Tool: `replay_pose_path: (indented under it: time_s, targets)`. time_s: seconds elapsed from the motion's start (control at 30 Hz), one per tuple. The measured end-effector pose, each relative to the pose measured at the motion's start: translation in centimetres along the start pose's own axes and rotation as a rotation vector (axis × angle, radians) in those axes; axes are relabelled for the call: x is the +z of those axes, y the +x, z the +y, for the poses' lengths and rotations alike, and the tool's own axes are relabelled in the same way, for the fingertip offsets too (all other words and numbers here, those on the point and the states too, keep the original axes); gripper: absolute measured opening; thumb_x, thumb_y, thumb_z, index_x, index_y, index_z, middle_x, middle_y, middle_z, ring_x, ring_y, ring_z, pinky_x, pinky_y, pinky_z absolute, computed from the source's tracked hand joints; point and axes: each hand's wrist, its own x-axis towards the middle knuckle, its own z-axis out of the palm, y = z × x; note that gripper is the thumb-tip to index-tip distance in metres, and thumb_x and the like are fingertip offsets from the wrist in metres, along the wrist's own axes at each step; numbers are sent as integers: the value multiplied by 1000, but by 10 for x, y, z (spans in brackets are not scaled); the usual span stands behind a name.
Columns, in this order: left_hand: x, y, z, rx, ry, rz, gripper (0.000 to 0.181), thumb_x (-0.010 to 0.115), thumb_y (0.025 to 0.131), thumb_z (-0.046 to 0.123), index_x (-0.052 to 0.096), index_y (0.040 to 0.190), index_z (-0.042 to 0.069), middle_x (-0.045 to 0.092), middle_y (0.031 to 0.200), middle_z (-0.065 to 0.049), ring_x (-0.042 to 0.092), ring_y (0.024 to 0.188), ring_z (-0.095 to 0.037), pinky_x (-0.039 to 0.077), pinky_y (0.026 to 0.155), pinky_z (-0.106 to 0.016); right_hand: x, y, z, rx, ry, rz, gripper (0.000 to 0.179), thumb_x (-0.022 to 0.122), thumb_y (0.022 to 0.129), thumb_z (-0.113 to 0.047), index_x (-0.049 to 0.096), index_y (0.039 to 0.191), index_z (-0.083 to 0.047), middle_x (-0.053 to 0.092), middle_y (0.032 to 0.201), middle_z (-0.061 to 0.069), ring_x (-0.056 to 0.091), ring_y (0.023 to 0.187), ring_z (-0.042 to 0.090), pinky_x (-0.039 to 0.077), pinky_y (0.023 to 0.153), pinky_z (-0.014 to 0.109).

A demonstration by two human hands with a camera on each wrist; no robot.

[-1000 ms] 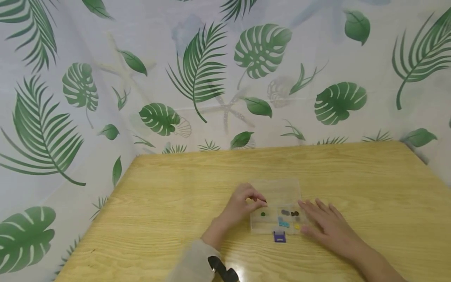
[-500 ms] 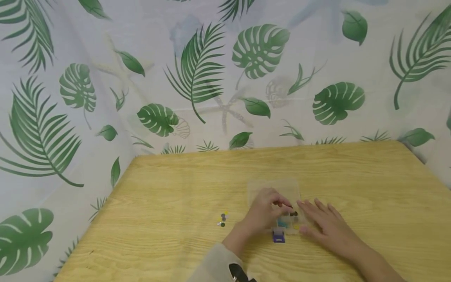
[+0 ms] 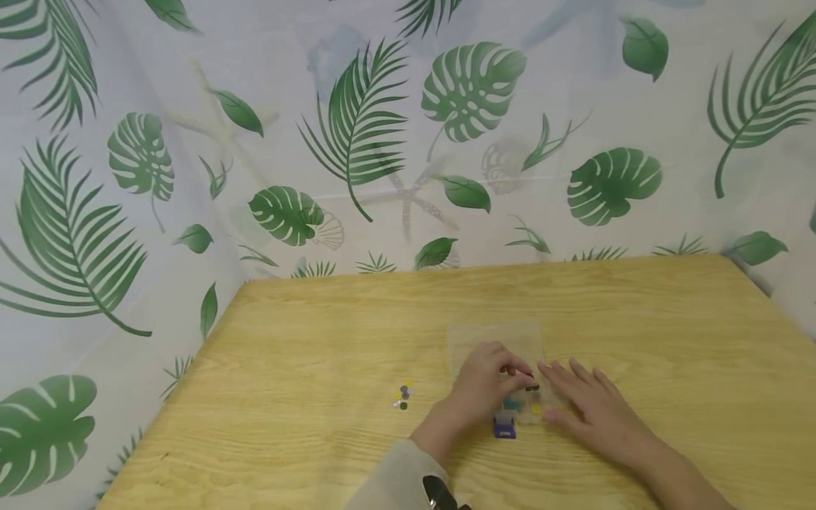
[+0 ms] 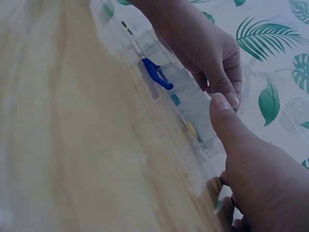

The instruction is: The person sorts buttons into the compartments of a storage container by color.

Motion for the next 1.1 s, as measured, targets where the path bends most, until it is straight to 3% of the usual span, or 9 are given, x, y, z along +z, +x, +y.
replay_pose_path:
  time_s: [0.1, 0.3, 0.47, 0.57, 0.67, 0.8, 0.93, 1.1]
  targets:
    - [-1, 0, 1, -7, 10, 4, 18, 66, 85, 39, 73, 93, 24, 56, 81, 15, 42, 75, 5, 27, 68, 0, 0, -1, 1, 0, -5, 4, 64, 64, 89, -21, 36, 146, -14, 44, 140, 26, 28, 127, 59, -1, 110, 62]
    - [-6, -1, 3, -82, -38, -23, 19, 64, 86, 41, 73, 94, 26, 54, 81, 17, 42, 75, 6, 29, 67, -3, 0, -1, 0, -2, -10, 8, 64, 64, 89, -22, 36, 147, -16, 44, 140, 25, 28, 128, 58, -1, 110, 61]
    - [-9, -4, -3, -83, -102, -5, 20, 65, 85, 39, 73, 95, 23, 56, 82, 16, 43, 77, 4, 32, 68, -3, 0, 0, 0, 4, -1, -7, 64, 63, 90, -21, 34, 147, -14, 43, 140, 26, 27, 127, 60, -1, 108, 65]
    - [-9, -6, -11, -50, -181, 44, 17, 70, 83, 34, 74, 92, 20, 57, 79, 13, 45, 77, 3, 33, 68, -3, -1, 0, -1, 20, 5, -20, 64, 62, 91, -22, 33, 147, -14, 41, 141, 26, 26, 127, 60, -2, 108, 64]
    - [-10, -10, -21, 24, -253, 112, 16, 76, 79, 28, 74, 88, 15, 58, 77, 9, 47, 75, 0, 35, 68, -3, -2, 0, -1, 27, 0, -24, 64, 61, 92, -23, 32, 148, -15, 41, 142, 25, 25, 128, 59, -4, 110, 61]
    - [-15, -17, -34, 91, -265, 163, 15, 77, 78, 25, 73, 87, 13, 59, 76, 5, 49, 74, -4, 37, 68, -6, -3, -1, -1, 27, -6, -23, 64, 60, 92, -23, 32, 148, -15, 41, 142, 25, 25, 128, 59, -5, 111, 58]
    - [-21, -26, -45, 28, -289, 142, 13, 74, 81, 26, 72, 88, 15, 58, 77, 7, 48, 75, -2, 38, 68, -8, -2, -1, -1, 20, 4, -26, 64, 60, 92, -22, 31, 148, -15, 40, 142, 26, 25, 128, 59, -6, 111, 59]
    - [-34, -40, -58, -163, -413, 67, 15, 72, 83, 28, 72, 90, 16, 54, 77, 9, 45, 78, -2, 41, 70, -14, 0, 1, -3, 17, 14, -26, 64, 61, 92, -21, 31, 148, -14, 40, 142, 26, 25, 128, 59, -6, 112, 57]
